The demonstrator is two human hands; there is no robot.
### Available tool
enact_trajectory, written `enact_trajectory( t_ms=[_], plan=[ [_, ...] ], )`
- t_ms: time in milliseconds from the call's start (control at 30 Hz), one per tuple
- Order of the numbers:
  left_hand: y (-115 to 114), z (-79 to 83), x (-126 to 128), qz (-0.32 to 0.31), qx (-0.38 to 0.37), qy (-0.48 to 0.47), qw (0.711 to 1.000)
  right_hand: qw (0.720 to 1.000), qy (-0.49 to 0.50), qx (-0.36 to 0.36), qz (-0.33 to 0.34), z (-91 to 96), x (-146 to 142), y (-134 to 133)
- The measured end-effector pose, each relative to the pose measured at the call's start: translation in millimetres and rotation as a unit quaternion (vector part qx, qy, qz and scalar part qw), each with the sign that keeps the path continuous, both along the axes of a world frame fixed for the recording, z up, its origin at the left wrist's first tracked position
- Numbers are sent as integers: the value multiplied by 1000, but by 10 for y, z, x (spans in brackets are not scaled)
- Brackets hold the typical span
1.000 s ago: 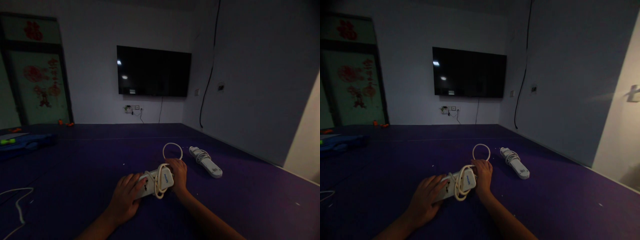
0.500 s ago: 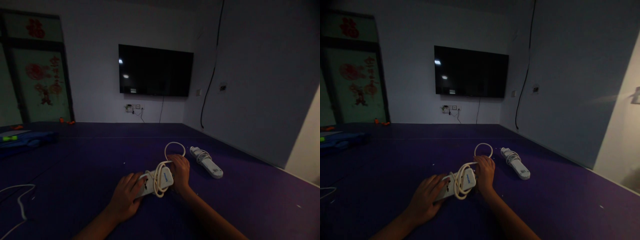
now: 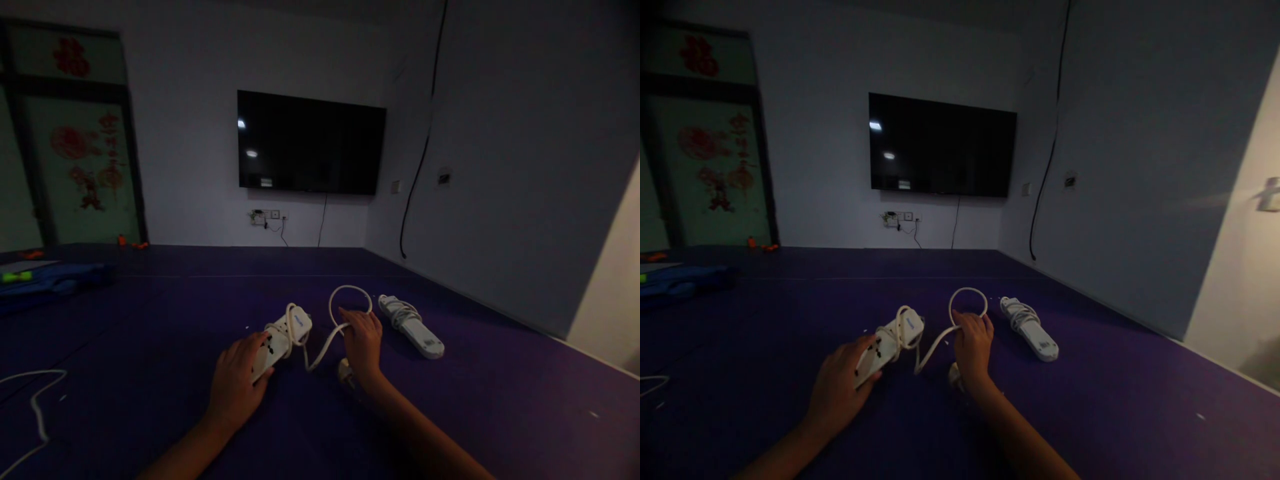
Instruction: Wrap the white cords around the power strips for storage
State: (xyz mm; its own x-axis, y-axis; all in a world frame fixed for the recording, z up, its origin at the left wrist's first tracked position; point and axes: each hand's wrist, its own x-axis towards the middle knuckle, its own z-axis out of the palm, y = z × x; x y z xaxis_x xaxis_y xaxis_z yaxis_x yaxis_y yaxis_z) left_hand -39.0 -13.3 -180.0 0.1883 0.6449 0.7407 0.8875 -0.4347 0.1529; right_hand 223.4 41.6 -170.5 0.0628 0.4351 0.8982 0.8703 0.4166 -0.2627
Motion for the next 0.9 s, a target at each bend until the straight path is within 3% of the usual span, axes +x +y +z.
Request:
enact_trajectory(
  t_ms=[267,467,667,900],
  plan=[
    [-2,48,-17,30,8,-154,988,979,-170,-52,101,-4,-145,-109],
    [7,65,-34,43,22,-206,977,918,-302,-85,242,113,-262,-302],
    [41,16,-53,22,86,-137,987,904,-356,-116,208,78,-360,-299],
    [-40,6,-21,-45,194,-11,980,933,-303,-160,107,22,-341,-201]
  ],
)
